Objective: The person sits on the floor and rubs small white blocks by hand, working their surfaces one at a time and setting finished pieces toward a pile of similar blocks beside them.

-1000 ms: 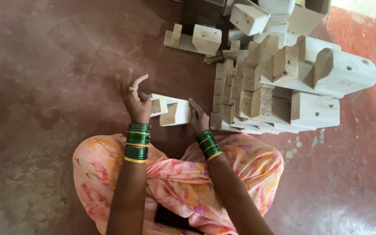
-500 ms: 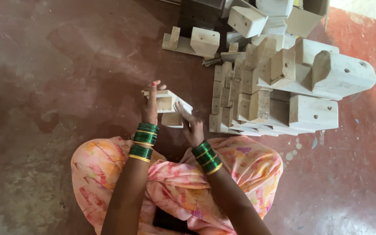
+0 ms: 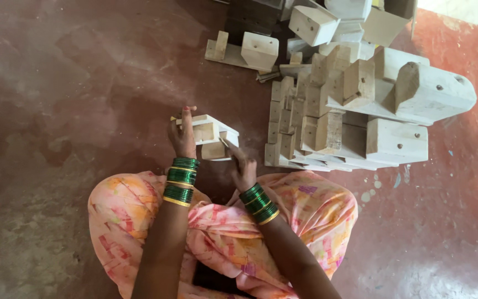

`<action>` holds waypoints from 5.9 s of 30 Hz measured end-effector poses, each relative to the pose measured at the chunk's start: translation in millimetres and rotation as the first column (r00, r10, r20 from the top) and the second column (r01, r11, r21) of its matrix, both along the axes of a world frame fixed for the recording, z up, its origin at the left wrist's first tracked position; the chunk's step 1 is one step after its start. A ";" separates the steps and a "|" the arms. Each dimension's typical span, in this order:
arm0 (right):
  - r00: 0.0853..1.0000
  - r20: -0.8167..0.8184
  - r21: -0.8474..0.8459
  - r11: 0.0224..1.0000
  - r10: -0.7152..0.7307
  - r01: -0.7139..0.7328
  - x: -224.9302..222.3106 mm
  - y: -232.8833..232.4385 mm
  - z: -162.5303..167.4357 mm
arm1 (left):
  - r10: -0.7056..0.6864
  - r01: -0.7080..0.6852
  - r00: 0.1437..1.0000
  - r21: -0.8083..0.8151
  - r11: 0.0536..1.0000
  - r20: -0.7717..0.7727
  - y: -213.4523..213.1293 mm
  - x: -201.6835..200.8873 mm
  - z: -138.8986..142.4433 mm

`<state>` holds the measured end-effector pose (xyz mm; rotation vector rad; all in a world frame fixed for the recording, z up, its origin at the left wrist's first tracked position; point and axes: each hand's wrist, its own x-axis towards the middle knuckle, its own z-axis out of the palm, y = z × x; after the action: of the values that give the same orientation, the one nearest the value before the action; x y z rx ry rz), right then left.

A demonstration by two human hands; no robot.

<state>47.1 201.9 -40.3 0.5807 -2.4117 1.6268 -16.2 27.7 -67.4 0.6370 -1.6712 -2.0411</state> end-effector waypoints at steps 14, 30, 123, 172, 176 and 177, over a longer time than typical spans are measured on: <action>0.938 0.298 0.343 0.937 -0.179 0.070 -60.9 21.9 -83.3 | -0.069 0.060 0.979 -0.051 0.997 -0.191 3.0 4.2 -5.4; 0.732 0.677 -0.564 0.696 0.081 0.444 -68.8 25.5 -102.4 | -0.360 0.277 0.909 0.340 0.899 0.210 -25.0 17.3 26.6; 0.927 0.371 -0.261 0.964 0.059 0.043 -36.6 3.8 -45.8 | -0.489 0.469 0.865 -0.533 0.705 0.114 -6.6 20.5 81.6; 0.978 -0.205 0.117 0.993 0.041 -0.017 -16.8 -3.3 -89.2 | 0.087 -0.070 0.994 0.211 0.975 -0.073 -43.6 0.0 -35.4; 0.928 0.208 0.280 0.928 -0.308 0.245 -39.4 21.2 -118.3 | 0.136 -0.097 0.985 0.315 0.944 -0.105 -47.8 -4.8 -26.3; 0.908 0.219 0.264 0.918 -0.357 0.297 -45.8 29.1 -123.7 | 0.135 -0.091 0.984 0.321 0.943 -0.117 -45.6 -4.2 -20.5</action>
<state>1.3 231.0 -164.1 -0.0294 -2.7207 1.3712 -20.4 -18.0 -87.9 0.6609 -1.2125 -2.2318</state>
